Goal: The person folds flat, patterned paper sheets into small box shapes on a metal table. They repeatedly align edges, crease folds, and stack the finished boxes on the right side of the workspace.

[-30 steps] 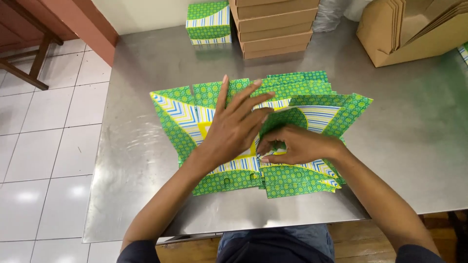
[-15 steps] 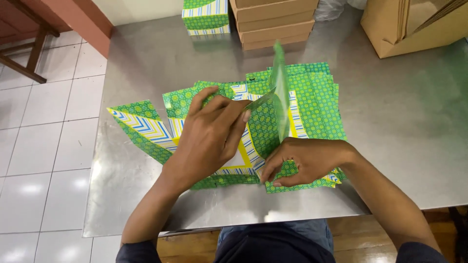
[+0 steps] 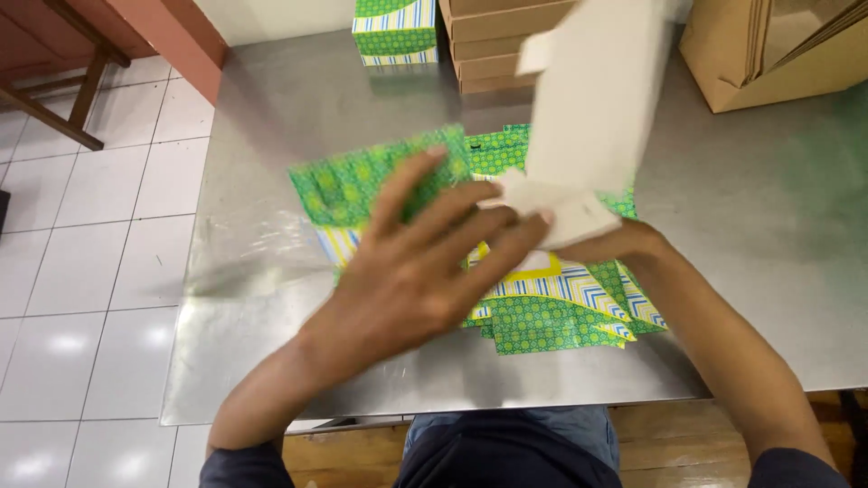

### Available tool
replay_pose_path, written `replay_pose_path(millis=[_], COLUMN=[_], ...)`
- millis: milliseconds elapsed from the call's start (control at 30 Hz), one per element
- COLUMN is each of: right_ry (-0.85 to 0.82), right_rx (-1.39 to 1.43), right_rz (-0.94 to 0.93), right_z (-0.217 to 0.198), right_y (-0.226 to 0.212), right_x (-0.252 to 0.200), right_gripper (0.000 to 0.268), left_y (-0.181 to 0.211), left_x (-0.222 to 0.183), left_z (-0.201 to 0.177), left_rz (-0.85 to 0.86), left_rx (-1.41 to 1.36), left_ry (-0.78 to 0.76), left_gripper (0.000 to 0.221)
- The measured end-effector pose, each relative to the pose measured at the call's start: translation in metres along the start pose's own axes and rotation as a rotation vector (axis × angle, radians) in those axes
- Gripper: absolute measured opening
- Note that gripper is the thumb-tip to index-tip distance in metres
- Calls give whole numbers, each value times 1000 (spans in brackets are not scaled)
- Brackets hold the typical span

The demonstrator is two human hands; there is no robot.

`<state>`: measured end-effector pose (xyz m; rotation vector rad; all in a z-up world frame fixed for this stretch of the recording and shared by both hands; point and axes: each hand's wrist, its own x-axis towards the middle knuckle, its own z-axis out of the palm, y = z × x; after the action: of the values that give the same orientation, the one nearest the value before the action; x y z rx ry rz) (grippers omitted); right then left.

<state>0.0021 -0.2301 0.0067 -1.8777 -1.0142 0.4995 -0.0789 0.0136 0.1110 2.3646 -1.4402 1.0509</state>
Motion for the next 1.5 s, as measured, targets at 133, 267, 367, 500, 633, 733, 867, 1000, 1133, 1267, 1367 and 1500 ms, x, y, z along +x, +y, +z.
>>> replay_pose_path(millis=[133, 267, 367, 500, 633, 733, 867, 1000, 1133, 1267, 1367, 1500], right_ry=[214, 405, 244, -131, -194, -239, -134, -132, -65, 60, 142, 334], right_rx=[101, 217, 671, 555, 292, 90, -215, -904, -979, -956, -1025, -1145], right_rz=[-52, -113, 37, 263, 547, 764, 666, 472, 383, 336, 318, 256], right_z=[-27, -51, -72, -81, -75, -70, -56, -21, -12, -22, -29, -28], right_y=[59, 103, 111, 100, 48, 22, 37, 60, 69, 86, 104, 99], right_x=[-16, -20, -11, -6, 11, 21, 22, 19, 18, 17, 10, -7], right_gripper=[25, 23, 42, 60, 49, 46, 47, 15, 13, 13, 9, 12], left_y=[35, 65, 84, 95, 96, 97, 91, 74, 62, 59, 59, 48], left_x=[-7, -28, -56, -86, -95, -97, -90, -85, -87, -81, -76, -75], left_z=[20, 48, 82, 119, 142, 152, 165, 185, 210, 216, 211, 192], left_rz=[-12, -29, -101, -137, -130, -149, -223, -290, -288, -275, -279, -347], left_rx=[91, 158, 126, -4, -92, -101, -203, -230, -160, -215, -289, -464], left_ry=[-10, -218, -321, -568, -662, -586, -587, -539, -315, -249, -201, -279], left_gripper=[13, 11, 12, 13, 13, 14, 13, 14, 8, 5, 3, 31])
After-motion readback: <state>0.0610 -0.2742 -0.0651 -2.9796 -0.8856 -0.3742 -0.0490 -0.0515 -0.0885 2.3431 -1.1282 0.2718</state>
